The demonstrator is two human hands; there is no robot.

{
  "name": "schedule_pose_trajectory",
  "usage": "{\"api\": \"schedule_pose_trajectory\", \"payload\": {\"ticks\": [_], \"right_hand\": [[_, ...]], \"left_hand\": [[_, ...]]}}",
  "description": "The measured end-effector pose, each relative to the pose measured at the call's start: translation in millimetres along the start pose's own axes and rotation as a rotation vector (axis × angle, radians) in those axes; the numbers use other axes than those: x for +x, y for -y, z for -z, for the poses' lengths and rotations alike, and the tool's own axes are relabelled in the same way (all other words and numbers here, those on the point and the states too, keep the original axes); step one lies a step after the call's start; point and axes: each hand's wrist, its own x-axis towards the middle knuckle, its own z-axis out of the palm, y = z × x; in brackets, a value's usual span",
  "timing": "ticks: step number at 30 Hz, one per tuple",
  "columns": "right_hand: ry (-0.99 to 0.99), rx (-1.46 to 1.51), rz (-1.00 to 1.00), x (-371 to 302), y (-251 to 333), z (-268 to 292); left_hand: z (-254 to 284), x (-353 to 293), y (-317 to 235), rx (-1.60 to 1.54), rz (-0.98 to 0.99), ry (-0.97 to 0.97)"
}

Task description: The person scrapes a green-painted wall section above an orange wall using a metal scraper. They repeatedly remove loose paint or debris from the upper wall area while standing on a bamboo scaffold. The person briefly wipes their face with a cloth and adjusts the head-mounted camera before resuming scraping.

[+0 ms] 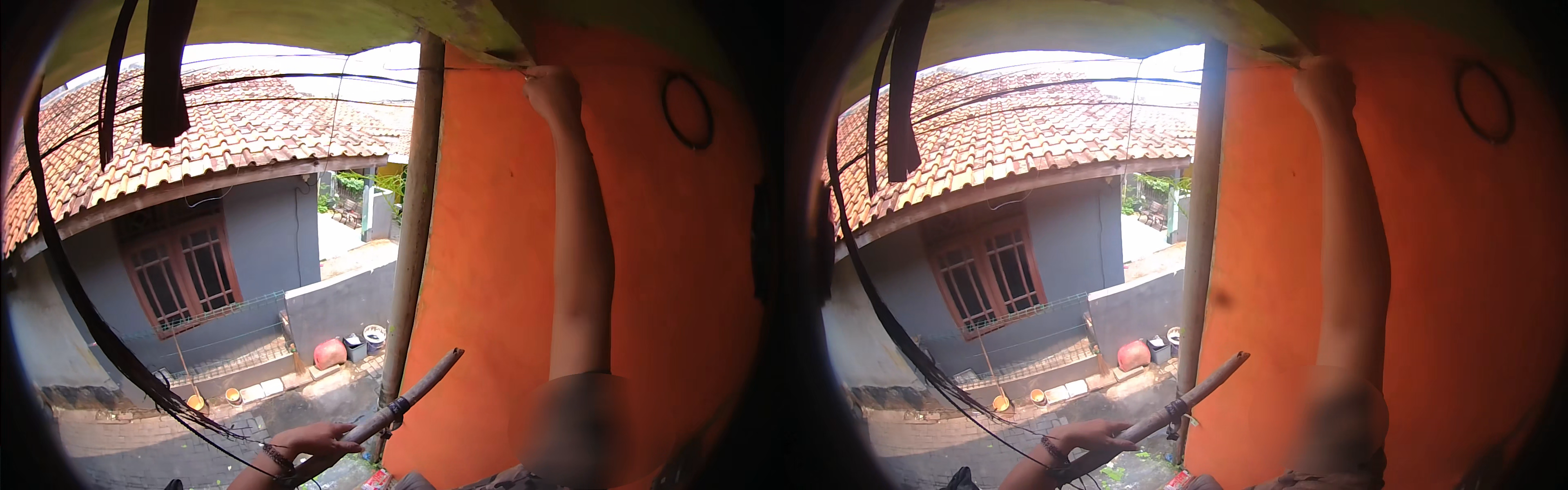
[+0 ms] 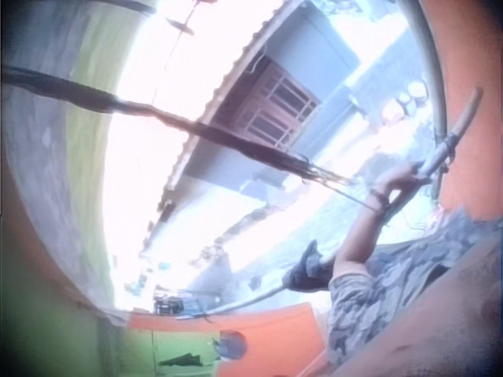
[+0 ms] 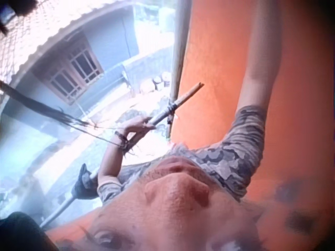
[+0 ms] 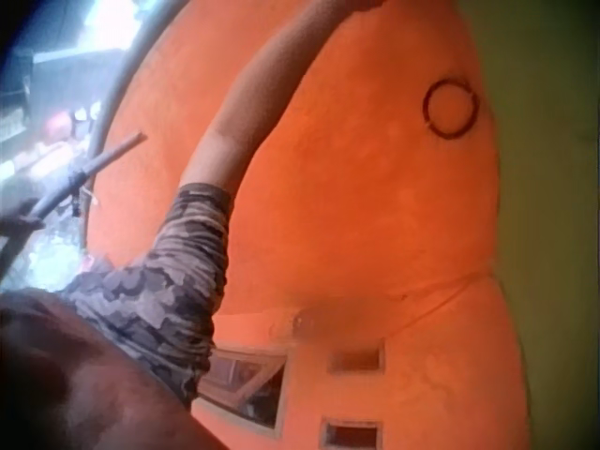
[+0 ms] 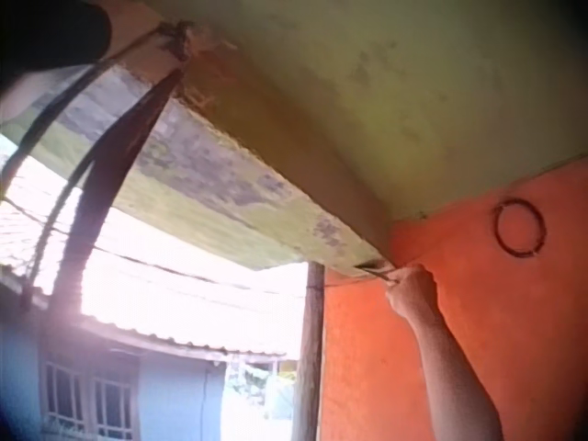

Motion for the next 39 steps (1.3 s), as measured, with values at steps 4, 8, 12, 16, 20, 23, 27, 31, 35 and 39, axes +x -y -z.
{"api": "schedule_pose_trajectory", "payload": {"ticks": [4, 8, 12, 16, 20, 23, 27, 31, 35, 39], "right_hand": [[0.039, 0.062, -0.073, -14.2, 22.9, 13.2], [-0.013, -0.028, -0.042, -5.4, 25.2, 2.7], [0.033, 0.015, -0.080, -10.0, 36.5, 3.1], [-0.040, -0.011, -0.097, 5.6, 23.9, -13.0], [-0.037, 0.111, -0.060, -11.8, 38.8, -1.2], [0.036, 0.017, -0.080, 8.3, 32.4, -15.1], [0.050, 0.110, -0.176, -6.2, 38.6, -14.8], [0.101, 0.307, -0.109, -21.5, 49.9, 12.1], [0.015, 0.286, -0.114, -6.9, 22.9, -18.7], [0.015, 0.546, 0.021, -24.9, 32.0, 16.2]], "left_hand": [[7.9, -2.7, -12.2, -0.025, 0.079, 0.048], [9.5, 1.5, -9.3, -0.023, 0.022, 0.018], [5.9, 3.2, 6.4, -0.002, 0.001, 0.037], [2.6, 3.5, 3.2, 0.011, -0.007, -0.013], [5.6, 1.3, -1.9, -0.029, 0.026, 0.031], [1.4, 1.4, -0.1, -0.049, -0.001, 0.018], [11.1, -5.1, -17.9, -0.022, 0.068, 0.072], [8.5, -3.8, -4.3, -0.023, 0.053, 0.008], [5.4, -1.2, -6.3, 0.012, 0.046, 0.057], [8.1, -6.1, -3.6, 0.014, 0.022, 0.016]]}}
